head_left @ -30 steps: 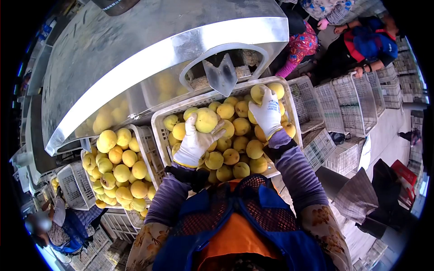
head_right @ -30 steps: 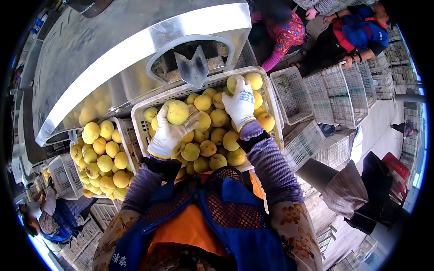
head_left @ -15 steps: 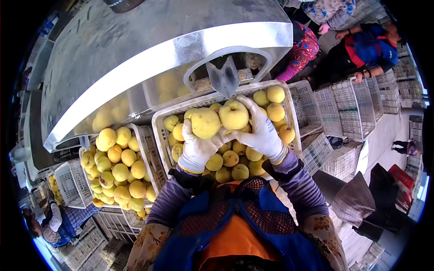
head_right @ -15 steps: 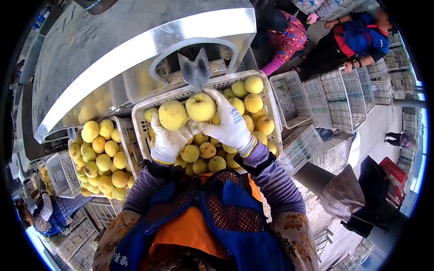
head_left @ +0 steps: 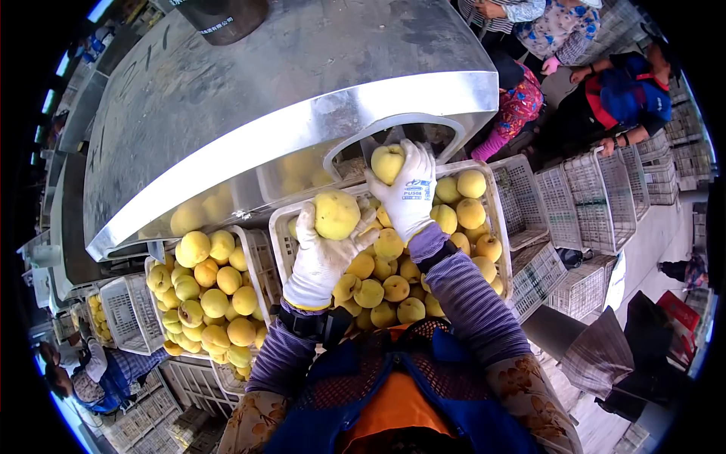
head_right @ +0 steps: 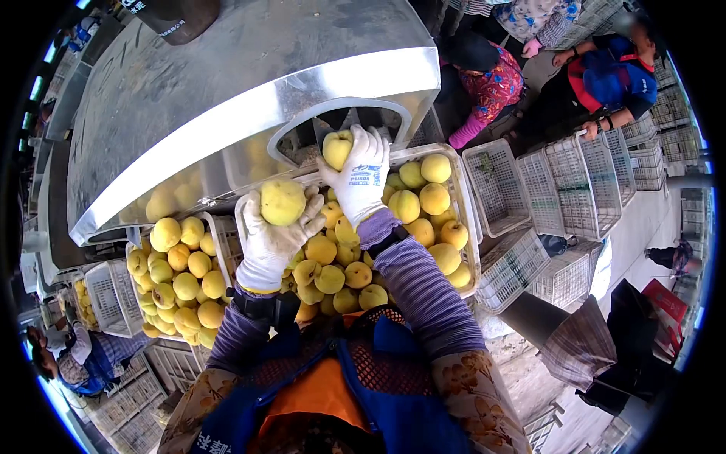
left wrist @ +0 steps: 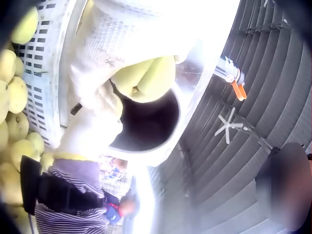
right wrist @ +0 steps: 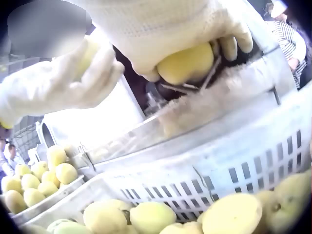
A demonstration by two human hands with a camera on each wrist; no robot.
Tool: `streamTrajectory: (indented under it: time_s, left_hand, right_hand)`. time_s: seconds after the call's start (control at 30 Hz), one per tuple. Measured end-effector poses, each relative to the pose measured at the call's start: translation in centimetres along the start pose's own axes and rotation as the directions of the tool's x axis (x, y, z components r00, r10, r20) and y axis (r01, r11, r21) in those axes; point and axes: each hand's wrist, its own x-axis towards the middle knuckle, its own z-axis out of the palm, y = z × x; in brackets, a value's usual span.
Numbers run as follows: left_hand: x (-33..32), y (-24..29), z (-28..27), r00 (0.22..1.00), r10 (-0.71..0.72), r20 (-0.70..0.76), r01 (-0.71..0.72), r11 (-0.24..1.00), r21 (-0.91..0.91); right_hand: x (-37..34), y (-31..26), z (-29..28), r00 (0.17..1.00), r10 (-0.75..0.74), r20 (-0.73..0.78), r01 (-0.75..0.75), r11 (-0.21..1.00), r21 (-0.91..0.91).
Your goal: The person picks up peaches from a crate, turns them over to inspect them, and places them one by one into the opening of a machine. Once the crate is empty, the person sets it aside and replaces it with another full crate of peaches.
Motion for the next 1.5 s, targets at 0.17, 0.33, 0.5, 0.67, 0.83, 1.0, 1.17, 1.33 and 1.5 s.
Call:
streamTrajectory:
  time_s: [0.17,0.33,0.5,0.67,0.83,1.0,1.17,1.33,1.5]
  left_hand:
    - [-1.1,-0.3,-2.2,1.0,-0.024,0.0,0.023,0.984,0.174]
    - [0.1,-0.2,-1.0,0.996,0.076,0.057,-0.078,0.996,0.035]
    - [-0.2,0.0,0.6,0.971,0.208,0.117,-0.216,0.974,0.063]
    - [-0.2,-1.1,2.6,0.981,0.171,0.092,-0.184,0.968,0.168]
    - [-0.5,-0.7,2.7,0.955,0.283,0.087,-0.296,0.908,0.297]
    - [0.1,-2.6,-4.1,0.961,0.277,0.016,-0.226,0.747,0.625]
    - [1.6,-6.2,-4.9,0.939,0.268,0.214,-0.186,-0.127,0.974]
    - [2.8,-8.3,-4.6,0.953,-0.216,0.212,-0.299,-0.577,0.76]
    - [5.4,-10.5,-3.7,0.933,-0.358,0.035,-0.305,-0.736,0.605]
  right_hand:
    - [2.1,-0.2,3.7,0.998,0.045,-0.054,-0.047,0.998,-0.046]
    - [5.8,-1.0,-0.4,0.994,-0.089,0.056,0.084,0.992,0.09]
    - [-0.5,-4.2,-8.4,0.952,-0.301,0.058,0.225,0.815,0.535]
    - [-4.0,-5.4,-8.1,0.984,-0.107,0.141,0.035,0.9,0.434]
    - [0.4,-2.8,-3.9,1.0,0.017,0.021,-0.021,0.979,0.203]
    - [2.7,1.2,4.6,0.998,-0.057,-0.019,0.057,0.998,0.005]
    - [7.4,-1.0,-2.6,0.914,0.012,0.405,-0.068,0.99,0.124]
    - [-1.0,3.4,-16.8,0.947,0.025,0.321,-0.055,0.995,0.084]
    - [-13.5,9.0,-16.5,0.775,0.362,0.518,-0.063,0.86,-0.506]
